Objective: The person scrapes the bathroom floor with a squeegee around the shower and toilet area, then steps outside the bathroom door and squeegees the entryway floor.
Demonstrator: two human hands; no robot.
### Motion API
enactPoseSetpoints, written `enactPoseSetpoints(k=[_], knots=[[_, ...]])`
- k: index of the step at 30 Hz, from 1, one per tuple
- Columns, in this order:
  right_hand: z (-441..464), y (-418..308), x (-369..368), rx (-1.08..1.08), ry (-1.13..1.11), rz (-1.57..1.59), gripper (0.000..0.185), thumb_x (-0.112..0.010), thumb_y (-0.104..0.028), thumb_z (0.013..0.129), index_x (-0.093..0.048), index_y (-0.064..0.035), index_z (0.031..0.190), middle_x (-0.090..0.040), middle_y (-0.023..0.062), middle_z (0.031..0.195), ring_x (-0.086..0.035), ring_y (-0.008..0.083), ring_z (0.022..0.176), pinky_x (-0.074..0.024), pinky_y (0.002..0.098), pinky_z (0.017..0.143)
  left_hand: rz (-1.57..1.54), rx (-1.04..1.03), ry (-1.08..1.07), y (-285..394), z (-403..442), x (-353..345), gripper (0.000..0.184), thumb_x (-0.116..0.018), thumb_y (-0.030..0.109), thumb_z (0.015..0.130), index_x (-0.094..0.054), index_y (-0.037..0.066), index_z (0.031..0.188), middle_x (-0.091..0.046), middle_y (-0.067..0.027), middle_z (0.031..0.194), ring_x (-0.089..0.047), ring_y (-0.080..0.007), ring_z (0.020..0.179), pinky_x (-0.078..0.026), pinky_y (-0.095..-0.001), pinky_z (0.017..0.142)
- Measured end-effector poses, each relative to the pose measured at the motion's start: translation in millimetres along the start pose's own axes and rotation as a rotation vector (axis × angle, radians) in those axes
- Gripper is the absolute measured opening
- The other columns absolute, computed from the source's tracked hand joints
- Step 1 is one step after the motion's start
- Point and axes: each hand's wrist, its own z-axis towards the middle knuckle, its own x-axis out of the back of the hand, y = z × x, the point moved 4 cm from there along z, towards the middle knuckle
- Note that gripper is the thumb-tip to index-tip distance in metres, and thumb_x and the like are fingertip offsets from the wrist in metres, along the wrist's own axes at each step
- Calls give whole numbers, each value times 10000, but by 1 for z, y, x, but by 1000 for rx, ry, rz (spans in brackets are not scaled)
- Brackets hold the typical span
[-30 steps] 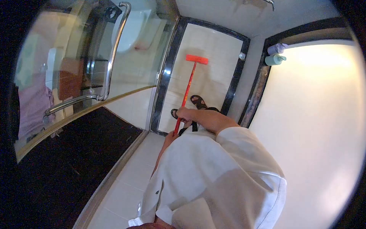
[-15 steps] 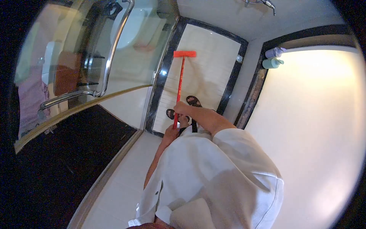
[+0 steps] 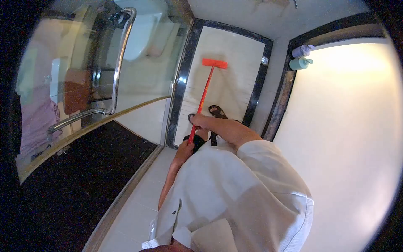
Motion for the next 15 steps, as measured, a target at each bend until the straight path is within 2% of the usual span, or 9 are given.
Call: enactPoseSetpoints(k=[2,3,5,6,9,10,12,13,15], knots=[[-35,-50,95,-700,-186,1473,324,-447,-230,868,-617,33,781,-573,161,631,-588,281,548,-499,415,470,56,86,-19,-29,-11,8,332,-504,271,850,-577,-52,867,-614,-213,786,-610,-315,779,-459,-415,700],[-31,-54,93,-697,-176,1479,324,-447,-230,868,-617,33,781,-573,161,631,-588,281,548,-499,415,470,4,83,-4,-40,-18,11,320,-511,262,847,-572,-52,859,-605,-204,766,-605,-306,766,-458,-418,693],[-25,-58,78,-826,-160,1952,318,-439,-238,877,-599,32,826,-574,153,683,-559,277,541,-473,409,458,-41,74,3,-44,-13,20,308,-517,252,844,-566,-52,851,-597,-195,746,-601,-296,754,-458,-421,687],[-19,-57,78,-828,-148,1955,318,-439,-238,877,-599,32,826,-574,153,683,-559,277,541,-473,409,458,-29,60,-18,-45,-7,23,304,-518,250,843,-565,-51,853,-594,-190,739,-598,-291,742,-457,-418,678],[-13,-43,103,-1147,-204,1520,269,-477,-217,870,-582,22,932,-570,139,713,-570,267,597,-470,409,470,2,7,-81,-35,22,30,294,-523,243,840,-562,-47,859,-586,-172,716,-589,-274,707,-453,-408,650],[-9,-30,99,-1154,-189,1513,269,-477,-217,870,-582,22,932,-570,139,713,-570,267,597,-470,409,470,9,-15,-99,-30,33,34,290,-525,241,840,-561,-46,861,-583,-166,709,-586,-268,696,-451,-405,641],[7,15,89,-698,-22,889,148,-627,-137,699,-662,-87,835,-659,138,804,-660,265,793,-535,417,633,5,-59,-129,-14,59,36,284,-528,237,838,-558,-44,866,-578,-154,694,-580,-257,673,-449,-399,622],[15,31,88,-702,-27,882,148,-627,-137,699,-662,-87,835,-659,138,804,-660,265,793,-535,417,633,3,-70,-144,-10,69,37,280,-529,234,837,-557,-43,868,-575,-148,686,-577,-251,661,-447,-396,613],[30,60,100,-777,195,829,233,-532,-197,840,-629,12,873,-614,157,762,-598,245,648,-483,435,495,-184,-18,-254,3,96,43,250,-528,221,836,-561,-22,887,-551,-87,637,-526,-184,553,-405,-348,509]])
